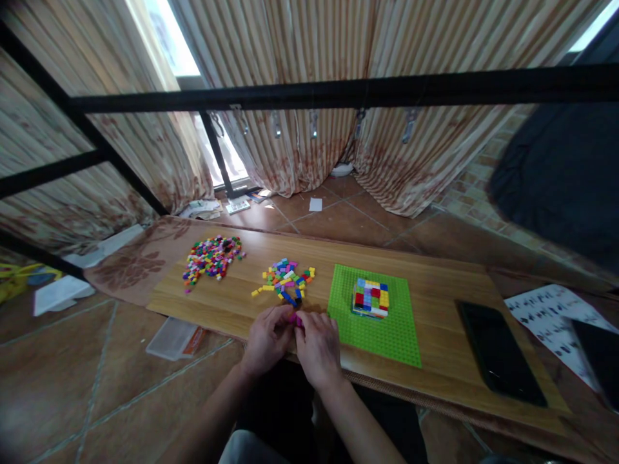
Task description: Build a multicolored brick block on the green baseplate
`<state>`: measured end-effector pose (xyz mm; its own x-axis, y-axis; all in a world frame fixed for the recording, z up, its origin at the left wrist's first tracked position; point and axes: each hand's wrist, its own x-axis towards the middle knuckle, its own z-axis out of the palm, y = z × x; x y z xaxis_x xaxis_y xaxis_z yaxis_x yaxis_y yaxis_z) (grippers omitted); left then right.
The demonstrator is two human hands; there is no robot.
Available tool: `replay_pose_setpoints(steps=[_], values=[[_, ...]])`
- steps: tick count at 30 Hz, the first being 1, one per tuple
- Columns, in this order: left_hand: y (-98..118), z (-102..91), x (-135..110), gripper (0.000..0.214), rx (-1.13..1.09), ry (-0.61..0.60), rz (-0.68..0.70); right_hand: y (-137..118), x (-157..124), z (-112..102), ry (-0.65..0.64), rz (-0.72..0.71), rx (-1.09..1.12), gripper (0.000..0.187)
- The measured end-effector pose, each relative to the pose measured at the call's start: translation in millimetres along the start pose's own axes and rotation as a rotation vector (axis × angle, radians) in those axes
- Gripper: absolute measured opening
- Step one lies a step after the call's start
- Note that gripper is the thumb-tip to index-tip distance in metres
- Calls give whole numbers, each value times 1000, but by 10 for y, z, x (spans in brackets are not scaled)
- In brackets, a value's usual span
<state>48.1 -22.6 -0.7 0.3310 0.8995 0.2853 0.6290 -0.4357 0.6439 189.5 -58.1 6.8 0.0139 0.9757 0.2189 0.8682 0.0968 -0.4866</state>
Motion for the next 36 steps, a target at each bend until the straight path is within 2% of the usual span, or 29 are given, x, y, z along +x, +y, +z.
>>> replay_pose_setpoints(steps=[4,9,15,23,31,36], values=[[-7,-26,1,38,-39,-23,25,65,48,-13,-47,39,84,30],[-17,-38,2,44,-53,-23,47,63,114,27,-78,50,110,27],[-42,-25,1,45,-69,-27,41,46,105,23,-60,42,110,25],[-22,-24,0,43,-44,-26,24,147,119,-36,-15,71,124,28],[41,10,50,17,96,-60,-1,233,219,-106,11,115,159,26],[38,15,51,11,97,-63,16,242,279,-91,3,112,129,26]])
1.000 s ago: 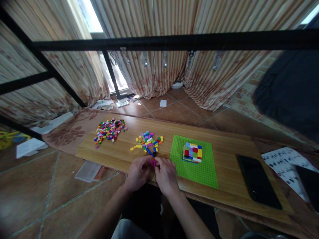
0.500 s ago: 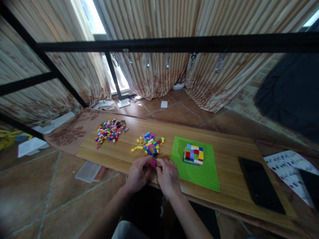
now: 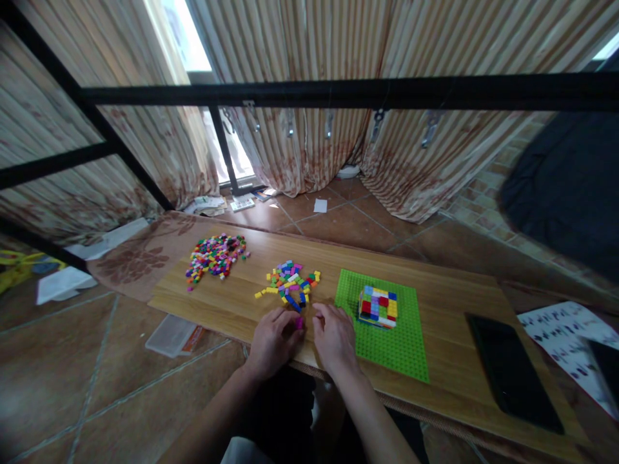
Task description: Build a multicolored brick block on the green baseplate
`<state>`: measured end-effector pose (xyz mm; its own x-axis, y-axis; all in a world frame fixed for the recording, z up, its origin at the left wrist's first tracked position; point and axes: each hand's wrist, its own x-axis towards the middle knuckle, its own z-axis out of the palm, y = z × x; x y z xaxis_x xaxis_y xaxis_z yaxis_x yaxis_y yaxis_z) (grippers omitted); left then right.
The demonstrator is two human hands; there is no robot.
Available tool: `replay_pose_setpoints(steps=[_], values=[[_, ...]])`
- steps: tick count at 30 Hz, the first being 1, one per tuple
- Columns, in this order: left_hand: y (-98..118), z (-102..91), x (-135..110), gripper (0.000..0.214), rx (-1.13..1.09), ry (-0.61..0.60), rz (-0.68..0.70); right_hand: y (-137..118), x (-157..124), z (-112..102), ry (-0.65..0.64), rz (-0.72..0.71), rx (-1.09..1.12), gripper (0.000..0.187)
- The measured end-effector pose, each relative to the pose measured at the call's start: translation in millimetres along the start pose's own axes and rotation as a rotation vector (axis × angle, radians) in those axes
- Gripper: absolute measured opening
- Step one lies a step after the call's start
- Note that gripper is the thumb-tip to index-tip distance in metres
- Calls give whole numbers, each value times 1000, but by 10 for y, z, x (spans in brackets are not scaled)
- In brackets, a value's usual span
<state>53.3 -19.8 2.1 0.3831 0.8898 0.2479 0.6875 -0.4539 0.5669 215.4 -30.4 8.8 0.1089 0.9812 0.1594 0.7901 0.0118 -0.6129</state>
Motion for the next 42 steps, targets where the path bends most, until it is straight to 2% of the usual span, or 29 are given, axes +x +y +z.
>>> replay_pose_setpoints(steps=[11,17,23,31,42], values=[[-1,-20,3,12,-42,37,-3,-75,365,71,-43,-115,-180,25],[8,-1,-10,16,-49,78,-59,-57,325,93,-40,-97,-204,15],[-39,11,17,9,17,155,-100,-81,287,92,8,-35,-257,9],[-274,-115,188,12,92,232,-88,-170,363,117,60,22,-232,8],[-279,-141,156,25,13,271,-136,-102,361,191,95,21,-203,8]])
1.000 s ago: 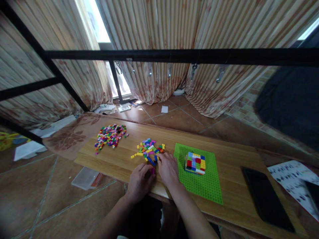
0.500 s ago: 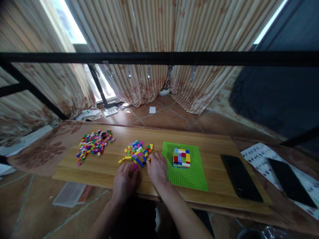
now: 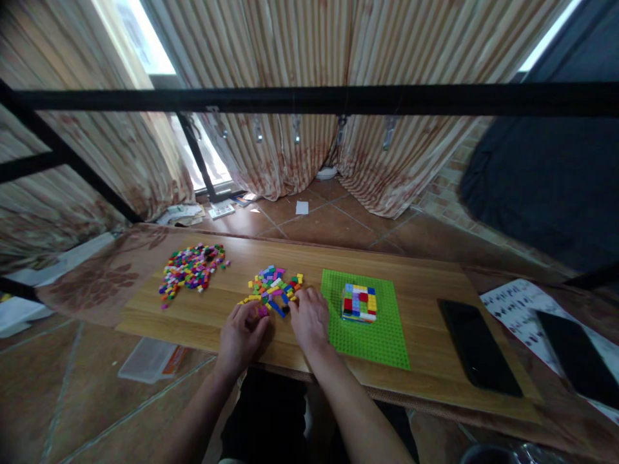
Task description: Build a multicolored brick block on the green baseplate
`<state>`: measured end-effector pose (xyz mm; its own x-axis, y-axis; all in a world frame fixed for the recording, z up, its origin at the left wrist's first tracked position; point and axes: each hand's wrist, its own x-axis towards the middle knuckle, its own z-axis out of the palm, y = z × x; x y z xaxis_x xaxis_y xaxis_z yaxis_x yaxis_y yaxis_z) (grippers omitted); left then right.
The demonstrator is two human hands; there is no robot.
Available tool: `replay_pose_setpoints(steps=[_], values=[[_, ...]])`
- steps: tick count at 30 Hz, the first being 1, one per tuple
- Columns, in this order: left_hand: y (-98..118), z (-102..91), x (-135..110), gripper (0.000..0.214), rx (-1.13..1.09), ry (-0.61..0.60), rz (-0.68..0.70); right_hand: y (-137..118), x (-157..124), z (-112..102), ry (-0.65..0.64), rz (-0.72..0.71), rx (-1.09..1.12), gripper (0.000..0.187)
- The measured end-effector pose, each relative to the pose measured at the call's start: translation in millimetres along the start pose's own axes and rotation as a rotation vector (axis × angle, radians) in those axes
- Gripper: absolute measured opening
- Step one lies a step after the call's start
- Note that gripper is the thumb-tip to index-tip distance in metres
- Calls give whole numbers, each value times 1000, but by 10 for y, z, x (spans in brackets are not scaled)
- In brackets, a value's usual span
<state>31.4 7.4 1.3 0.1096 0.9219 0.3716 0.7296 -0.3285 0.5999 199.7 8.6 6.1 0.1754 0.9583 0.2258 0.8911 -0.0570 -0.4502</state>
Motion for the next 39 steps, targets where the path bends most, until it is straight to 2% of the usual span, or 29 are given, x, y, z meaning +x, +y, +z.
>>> replay_pose_setpoints(steps=[28,32,36,39], values=[[-15,-3,-13,24,-66,9,-9,-153,93,86,38,45,-100,13],[-14,-26,-22,24,-178,16,-66,-136,5,-14,59,-13,-25,13],[97,-25,-136,27,-463,34,-221,-97,-262,-247,74,-140,132,10],[313,-7,-264,28,-684,-99,-336,-74,-507,-453,34,-229,200,10]])
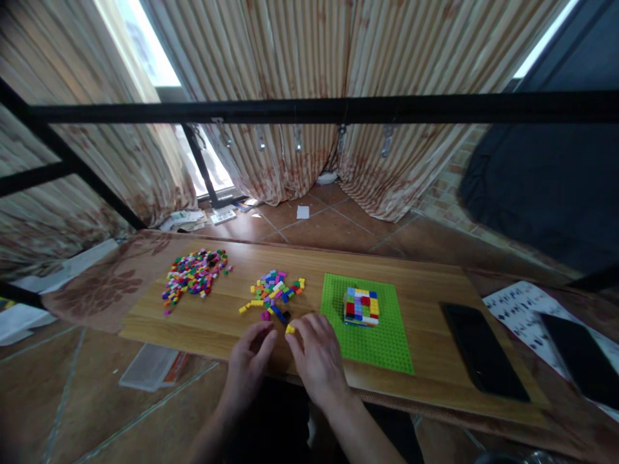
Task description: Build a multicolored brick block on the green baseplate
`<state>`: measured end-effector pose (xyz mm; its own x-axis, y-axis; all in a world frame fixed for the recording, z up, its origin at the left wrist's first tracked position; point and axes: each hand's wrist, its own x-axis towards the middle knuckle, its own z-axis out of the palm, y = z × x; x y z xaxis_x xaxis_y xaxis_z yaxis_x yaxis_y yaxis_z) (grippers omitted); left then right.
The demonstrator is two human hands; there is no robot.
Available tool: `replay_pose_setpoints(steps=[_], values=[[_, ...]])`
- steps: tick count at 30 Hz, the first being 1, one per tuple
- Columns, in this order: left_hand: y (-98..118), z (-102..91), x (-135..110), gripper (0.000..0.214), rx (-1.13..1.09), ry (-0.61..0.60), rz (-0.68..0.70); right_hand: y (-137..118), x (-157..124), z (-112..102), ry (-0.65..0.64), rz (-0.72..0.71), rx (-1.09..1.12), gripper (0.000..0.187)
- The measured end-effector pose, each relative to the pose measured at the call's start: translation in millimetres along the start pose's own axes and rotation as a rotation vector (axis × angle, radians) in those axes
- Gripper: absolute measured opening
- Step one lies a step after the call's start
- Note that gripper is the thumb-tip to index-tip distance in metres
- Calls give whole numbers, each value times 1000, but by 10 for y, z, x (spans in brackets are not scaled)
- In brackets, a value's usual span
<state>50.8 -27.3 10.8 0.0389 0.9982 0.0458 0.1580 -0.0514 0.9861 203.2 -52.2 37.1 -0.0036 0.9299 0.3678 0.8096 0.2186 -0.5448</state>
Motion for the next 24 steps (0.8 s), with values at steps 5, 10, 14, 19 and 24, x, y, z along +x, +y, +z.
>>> replay_pose_setpoints(steps=[5,10,14,19,24], values=[[245,258,-198,30,-293,-327,-275,0,-291,-276,-29,-24,15,7],[387,444,-242,27,-344,-445,-435,154,-477,-426,-43,-7,17,4],[463,613,-262,24,-297,-464,-522,275,-570,-508,-12,27,53,7],[576,817,-282,22,-286,-446,-533,392,-619,-653,7,68,112,8],[655,984,-265,23,-268,-442,-487,460,-622,-802,16,141,166,11]])
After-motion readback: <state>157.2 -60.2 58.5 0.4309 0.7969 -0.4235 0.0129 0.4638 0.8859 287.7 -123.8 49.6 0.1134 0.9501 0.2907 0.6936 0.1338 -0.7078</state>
